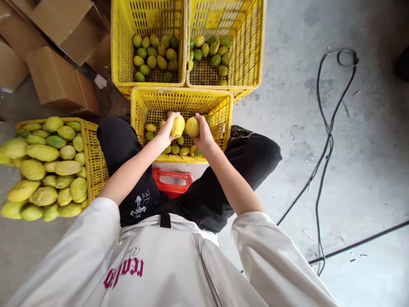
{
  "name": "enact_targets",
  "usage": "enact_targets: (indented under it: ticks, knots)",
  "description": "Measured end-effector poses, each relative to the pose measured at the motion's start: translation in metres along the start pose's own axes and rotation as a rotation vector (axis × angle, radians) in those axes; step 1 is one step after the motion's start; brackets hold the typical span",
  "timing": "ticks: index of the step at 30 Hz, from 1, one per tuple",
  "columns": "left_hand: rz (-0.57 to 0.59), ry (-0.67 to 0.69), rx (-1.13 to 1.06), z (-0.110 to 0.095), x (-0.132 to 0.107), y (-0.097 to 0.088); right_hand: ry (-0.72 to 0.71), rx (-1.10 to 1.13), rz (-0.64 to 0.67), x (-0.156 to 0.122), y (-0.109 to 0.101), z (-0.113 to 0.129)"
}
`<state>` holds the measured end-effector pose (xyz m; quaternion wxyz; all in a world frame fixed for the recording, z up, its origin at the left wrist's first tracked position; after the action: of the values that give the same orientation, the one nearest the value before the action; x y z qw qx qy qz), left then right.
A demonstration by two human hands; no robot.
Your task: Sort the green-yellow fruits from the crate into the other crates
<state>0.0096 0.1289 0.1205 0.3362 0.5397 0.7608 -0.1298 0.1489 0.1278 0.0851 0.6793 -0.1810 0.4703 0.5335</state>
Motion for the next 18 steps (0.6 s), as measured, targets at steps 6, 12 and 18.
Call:
enact_targets:
  ticks: [6,12,18]
  knots:
    - [-0.02,-0.071,-0.047,0.009,0.008,-0.003,-0.02,0.073,0.02,0.01,0.0,-0.001]
    - [0.0,-0.003,0.021,0.001,-0.003,0.005,-0.093,0.03,0.031,-0.001,0.004,0.003]
    - [0.015,0.042,0.025,-0.003,-0.008,0.007,-0.103,0.025,0.078,-0.007,0.005,0.005]
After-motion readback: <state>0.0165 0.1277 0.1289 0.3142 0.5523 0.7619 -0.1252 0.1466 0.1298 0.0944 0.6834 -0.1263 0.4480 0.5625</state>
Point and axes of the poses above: each hand's wrist, its own x-axis towards the middle knuckle, its own y-axis out of the palm, z = x × y, the point moved 4 cm from there along x, towards the middle knuckle, and after that the axes turned 14 degrees about y, right-handed, at the moved point
